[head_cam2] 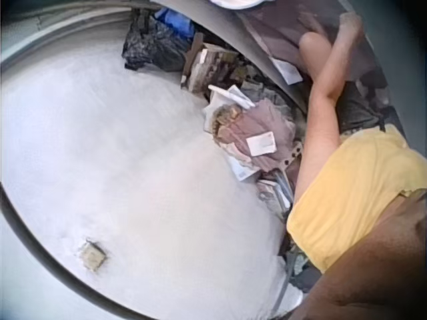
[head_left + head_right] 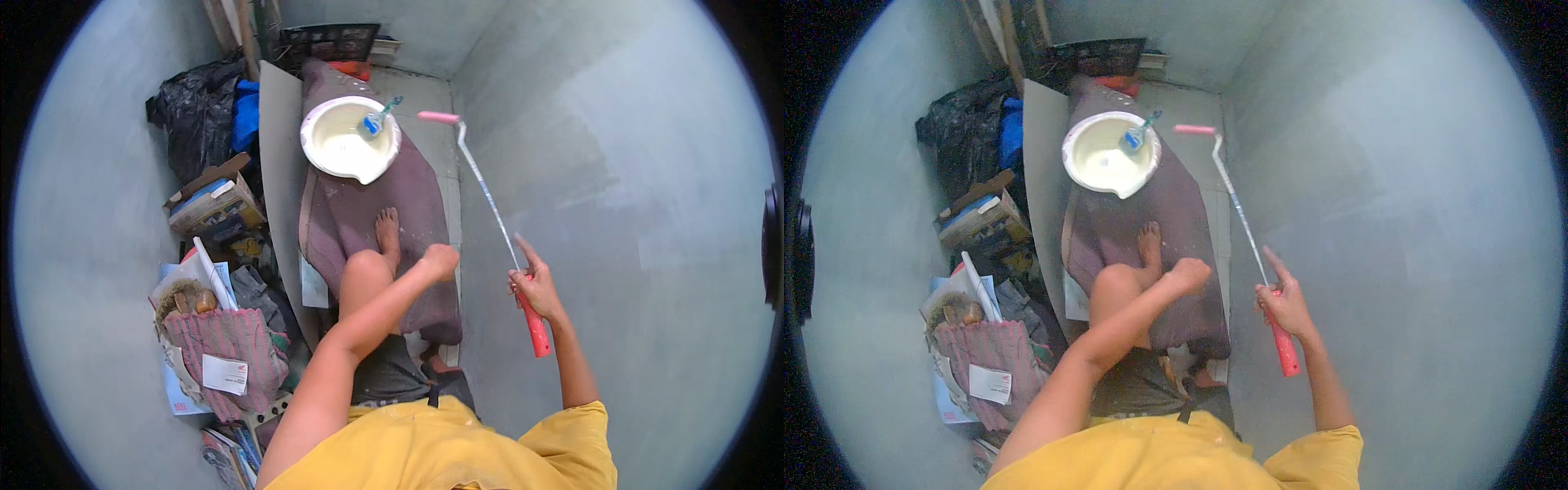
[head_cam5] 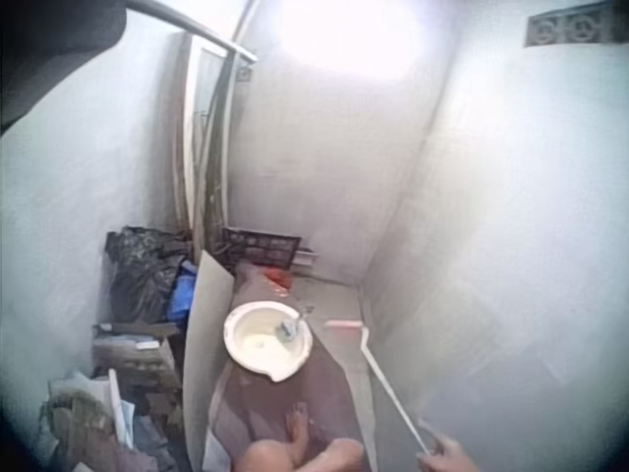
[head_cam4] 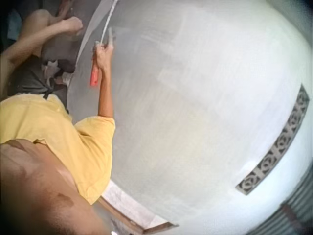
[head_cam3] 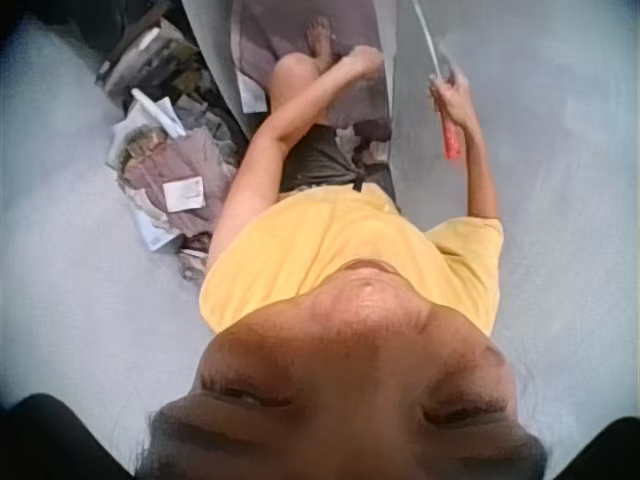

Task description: The person sits on the floor and pours paint from a smaller bucket into a larger pink basin. They then use a paint roller to mix the contents of the basin.

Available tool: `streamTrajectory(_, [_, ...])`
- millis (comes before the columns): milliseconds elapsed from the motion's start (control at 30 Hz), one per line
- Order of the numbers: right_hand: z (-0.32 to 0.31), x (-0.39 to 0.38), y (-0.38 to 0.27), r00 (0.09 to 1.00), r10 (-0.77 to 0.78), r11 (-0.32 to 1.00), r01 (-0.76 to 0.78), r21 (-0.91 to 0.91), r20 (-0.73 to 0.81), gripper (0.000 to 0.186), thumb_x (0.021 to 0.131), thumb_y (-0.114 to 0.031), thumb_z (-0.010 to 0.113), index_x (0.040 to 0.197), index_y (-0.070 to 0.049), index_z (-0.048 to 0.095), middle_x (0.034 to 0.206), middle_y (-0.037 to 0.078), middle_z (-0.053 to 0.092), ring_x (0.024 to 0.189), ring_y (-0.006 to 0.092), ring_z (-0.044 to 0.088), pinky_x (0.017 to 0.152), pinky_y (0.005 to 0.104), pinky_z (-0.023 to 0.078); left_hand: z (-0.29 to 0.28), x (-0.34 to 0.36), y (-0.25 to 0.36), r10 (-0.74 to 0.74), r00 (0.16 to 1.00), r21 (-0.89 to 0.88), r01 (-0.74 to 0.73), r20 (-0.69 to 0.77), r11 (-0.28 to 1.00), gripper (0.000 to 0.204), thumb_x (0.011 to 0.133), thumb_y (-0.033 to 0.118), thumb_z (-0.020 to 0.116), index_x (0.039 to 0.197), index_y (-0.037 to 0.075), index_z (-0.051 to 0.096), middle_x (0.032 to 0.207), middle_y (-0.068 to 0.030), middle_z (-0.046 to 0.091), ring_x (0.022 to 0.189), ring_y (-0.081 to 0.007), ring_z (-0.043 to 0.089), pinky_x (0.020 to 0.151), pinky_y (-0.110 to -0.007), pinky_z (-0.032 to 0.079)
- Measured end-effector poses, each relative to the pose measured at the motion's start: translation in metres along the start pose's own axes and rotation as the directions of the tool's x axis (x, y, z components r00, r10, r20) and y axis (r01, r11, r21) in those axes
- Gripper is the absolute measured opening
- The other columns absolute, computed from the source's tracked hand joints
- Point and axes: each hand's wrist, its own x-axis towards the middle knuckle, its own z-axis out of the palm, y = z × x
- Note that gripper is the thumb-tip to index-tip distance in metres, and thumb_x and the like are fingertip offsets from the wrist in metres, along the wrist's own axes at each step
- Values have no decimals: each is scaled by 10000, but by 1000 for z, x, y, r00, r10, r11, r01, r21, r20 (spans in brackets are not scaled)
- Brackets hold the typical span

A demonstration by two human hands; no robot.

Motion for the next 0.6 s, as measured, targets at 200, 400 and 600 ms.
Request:
streamTrajectory(200, [29, 98, -56, 964, 75, 990, -41, -136, 254, 542, 826, -87, 515, 1359, -87, 419, 603, 6, 506, 497, 77, 475, 429, 251, 420, -27, 20, 15, 39, 999, -221, -47, -38, 974, 369, 806, 189, 574, 1163, 96, 589, 1146, -96, 605, 1070, -307, 578, 871, -436, 472])
streamTrajectory(400, [91, 178, -38, 957, -106, 987, 135, -91, 269, 518, 839, -122, 557, 1338, -47, 440, 632, 5, 514, 565, 70, 502, 535, 239, 442, 22, 40, -8, -26, 822, -374, -230, -569, 899, 534, 833, 237, 528, 1339, 133, 391, 1362, -130, 385, 1269, -292, 376, 971, -440, 389])
streamTrajectory(600, [111, 219, -34, 960, 11, 994, 19, -106, 280, 542, 850, -167, 551, 1354, -32, 404, 660, 42, 580, 561, 106, 541, 534, 288, 470, 13, 33, -1, 41, 945, -165, -100, -325, 981, 375, 771, 261, 567, 1125, 143, 529, 1106, -85, 558, 997, -280, 569, 782, -470, 467])
